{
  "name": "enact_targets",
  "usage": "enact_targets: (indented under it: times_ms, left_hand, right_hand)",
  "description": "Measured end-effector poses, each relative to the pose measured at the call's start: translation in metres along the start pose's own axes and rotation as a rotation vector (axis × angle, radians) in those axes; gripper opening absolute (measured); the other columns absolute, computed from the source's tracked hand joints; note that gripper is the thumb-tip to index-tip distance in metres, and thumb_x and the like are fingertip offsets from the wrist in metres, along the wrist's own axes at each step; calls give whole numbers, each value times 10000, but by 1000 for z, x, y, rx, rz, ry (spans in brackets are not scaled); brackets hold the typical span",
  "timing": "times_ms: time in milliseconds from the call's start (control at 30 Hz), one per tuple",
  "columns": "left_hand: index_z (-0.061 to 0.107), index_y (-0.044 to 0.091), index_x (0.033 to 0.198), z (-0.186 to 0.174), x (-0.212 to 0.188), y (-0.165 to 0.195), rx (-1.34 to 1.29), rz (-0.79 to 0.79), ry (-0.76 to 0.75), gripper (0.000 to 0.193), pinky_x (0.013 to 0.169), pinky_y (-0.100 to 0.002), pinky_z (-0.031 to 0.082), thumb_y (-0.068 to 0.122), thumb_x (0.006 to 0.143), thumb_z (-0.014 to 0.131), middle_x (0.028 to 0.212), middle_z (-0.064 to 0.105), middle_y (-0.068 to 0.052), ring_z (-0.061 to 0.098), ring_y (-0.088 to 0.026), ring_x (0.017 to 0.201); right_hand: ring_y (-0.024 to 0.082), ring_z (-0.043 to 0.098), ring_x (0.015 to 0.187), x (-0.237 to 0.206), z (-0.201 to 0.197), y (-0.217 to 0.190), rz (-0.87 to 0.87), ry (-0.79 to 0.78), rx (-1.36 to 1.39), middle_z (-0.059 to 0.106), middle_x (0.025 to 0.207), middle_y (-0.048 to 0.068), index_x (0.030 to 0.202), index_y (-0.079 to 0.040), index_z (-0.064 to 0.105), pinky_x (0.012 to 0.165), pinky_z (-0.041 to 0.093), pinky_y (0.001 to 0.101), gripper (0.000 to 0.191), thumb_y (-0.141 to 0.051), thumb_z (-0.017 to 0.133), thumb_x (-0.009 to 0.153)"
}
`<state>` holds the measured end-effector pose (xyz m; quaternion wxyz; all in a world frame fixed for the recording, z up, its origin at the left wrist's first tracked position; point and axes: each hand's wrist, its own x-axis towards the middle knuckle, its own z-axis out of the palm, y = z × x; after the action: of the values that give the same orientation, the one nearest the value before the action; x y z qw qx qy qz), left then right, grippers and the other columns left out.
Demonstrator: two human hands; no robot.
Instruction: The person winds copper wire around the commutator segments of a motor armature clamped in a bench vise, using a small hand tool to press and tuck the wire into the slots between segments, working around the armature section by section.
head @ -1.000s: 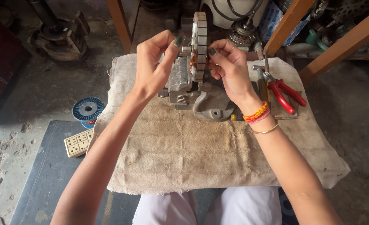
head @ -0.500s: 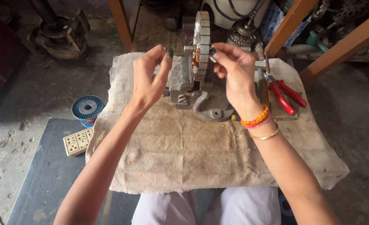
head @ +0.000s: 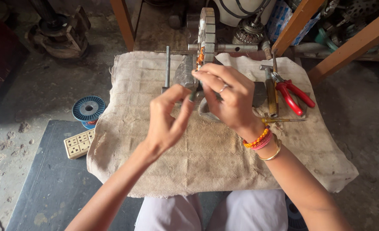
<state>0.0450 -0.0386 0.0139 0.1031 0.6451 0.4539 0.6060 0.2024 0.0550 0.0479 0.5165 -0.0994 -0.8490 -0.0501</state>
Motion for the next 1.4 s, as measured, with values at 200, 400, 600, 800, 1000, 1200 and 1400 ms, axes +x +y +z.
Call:
enact_targets:
  times_ms: [200, 400, 600, 800, 1000, 1200, 1400]
  left_hand:
    - [676, 13, 1020, 2, -5, 22, -1, 60, -40, 160, 718, -331, 546, 116, 1028, 554, 945, 684, -94, 652, -175, 793]
    - [558, 37, 1334, -2, 18, 1, 83, 142, 75, 347, 858, -365, 540, 168, 1049, 411, 1240, 624, -147, 603, -200, 946]
    - [520, 56, 1426, 1, 36, -10, 185, 57, -32, 504, 877, -398, 541, 61, 926, 456, 1202, 628, -121, 612, -247, 970]
    - [500, 75, 1428, 2, 39, -15, 288, 118, -32, 576, 847, -411, 545, 3, 856, 491, 1187, 645, -122, 645, -266, 1013]
    - [461, 73, 1454, 5, 38, -24, 307, 142, -36, 630, 817, -400, 555, -12, 831, 492, 1184, 644, -127, 664, -267, 1032]
    - [456, 74, 1460, 7, 35, -30, 316, 123, -36, 651, 771, -386, 548, -25, 818, 498, 1172, 640, -127, 657, -247, 991]
    - [427, 77, 1465, 7, 33, -33, 301, 118, -32, 661, 764, -375, 545, -18, 815, 497, 1186, 629, -110, 620, -226, 939]
  right_hand:
    - [274, 726, 1009, -1, 3, -1, -30, -10, 9, 742, 1087, 101, 1073, -12, 756, 879, 595, 374, 176, -4, 769, 898]
    - [250, 749, 973, -9, 2, 1, 70, 7, 119, 761, 1068, 116, 1046, -17, 763, 855, 603, 339, 102, -2, 751, 946]
    - [187, 737, 990, -9, -9, 3, 328, 38, 348, 757, 1064, 97, 1067, -6, 754, 914, 584, 300, 66, -3, 713, 1017]
    - [137, 691, 961, -9, -13, 12, 427, 57, 436, 755, 1042, 90, 1073, 7, 763, 910, 555, 271, 67, 3, 714, 1028]
    - [93, 696, 910, -13, -7, 24, 612, 129, 683, 746, 1044, 83, 1083, 25, 732, 873, 571, 245, 81, -30, 701, 1033]
    - [107, 698, 874, -13, -3, 40, 733, 185, 784, 762, 1032, 87, 1078, 20, 733, 788, 540, 233, 101, -64, 705, 1029]
    - [116, 706, 841, -7, 3, 46, 842, 239, 832, 761, 1012, 80, 1039, 11, 737, 724, 537, 236, 91, -67, 699, 1014]
